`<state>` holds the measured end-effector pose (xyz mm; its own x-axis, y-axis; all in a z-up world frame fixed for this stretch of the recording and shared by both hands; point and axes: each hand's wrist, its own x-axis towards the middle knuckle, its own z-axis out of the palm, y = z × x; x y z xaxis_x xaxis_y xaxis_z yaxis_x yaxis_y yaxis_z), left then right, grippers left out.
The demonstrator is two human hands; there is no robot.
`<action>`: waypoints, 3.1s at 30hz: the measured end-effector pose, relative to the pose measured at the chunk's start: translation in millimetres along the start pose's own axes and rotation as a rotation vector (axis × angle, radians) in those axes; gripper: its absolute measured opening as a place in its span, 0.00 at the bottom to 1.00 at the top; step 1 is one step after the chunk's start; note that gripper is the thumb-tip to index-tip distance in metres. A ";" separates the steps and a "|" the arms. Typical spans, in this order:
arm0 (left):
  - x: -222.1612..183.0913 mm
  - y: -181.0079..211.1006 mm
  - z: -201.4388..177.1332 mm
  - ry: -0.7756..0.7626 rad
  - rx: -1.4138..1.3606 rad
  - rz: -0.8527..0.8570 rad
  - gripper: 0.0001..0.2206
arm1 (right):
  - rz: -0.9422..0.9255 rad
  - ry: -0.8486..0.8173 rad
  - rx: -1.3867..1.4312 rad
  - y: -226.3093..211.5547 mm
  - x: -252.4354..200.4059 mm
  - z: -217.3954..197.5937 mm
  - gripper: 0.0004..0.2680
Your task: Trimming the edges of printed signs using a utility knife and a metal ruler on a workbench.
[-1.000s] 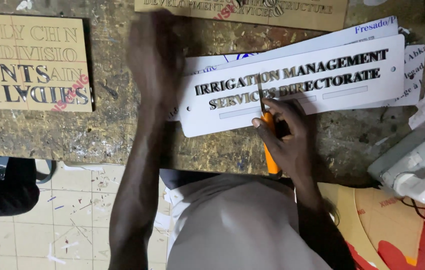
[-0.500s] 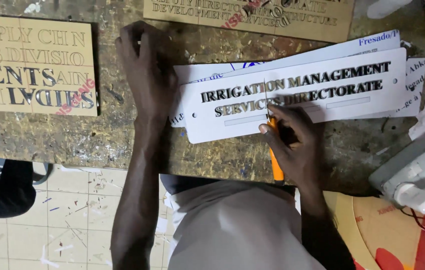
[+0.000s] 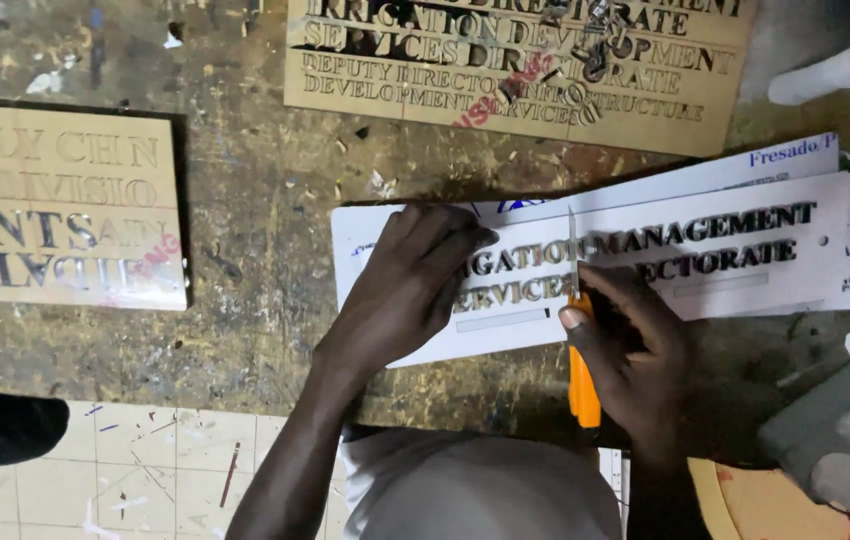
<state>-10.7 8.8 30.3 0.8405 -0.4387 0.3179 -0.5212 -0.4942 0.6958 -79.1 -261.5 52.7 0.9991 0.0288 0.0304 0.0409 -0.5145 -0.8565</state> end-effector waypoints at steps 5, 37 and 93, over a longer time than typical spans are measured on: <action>15.0 -3.5 -11.8 -0.070 -0.204 -0.113 0.12 | 0.061 -0.106 -0.113 2.6 7.9 -5.7 0.16; -40.7 24.9 -9.8 0.131 -0.009 -0.025 0.06 | -0.201 -0.145 -0.065 -22.3 -10.4 -2.8 0.16; -42.3 10.5 25.9 0.147 0.166 0.061 0.07 | -0.050 -0.345 -0.075 -19.9 -5.9 -32.7 0.16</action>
<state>-55.6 2.7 7.5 0.8127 -0.3637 0.4551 -0.5789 -0.5920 0.5607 -85.5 -279.5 86.4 0.9346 0.3367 -0.1148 0.1035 -0.5661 -0.8178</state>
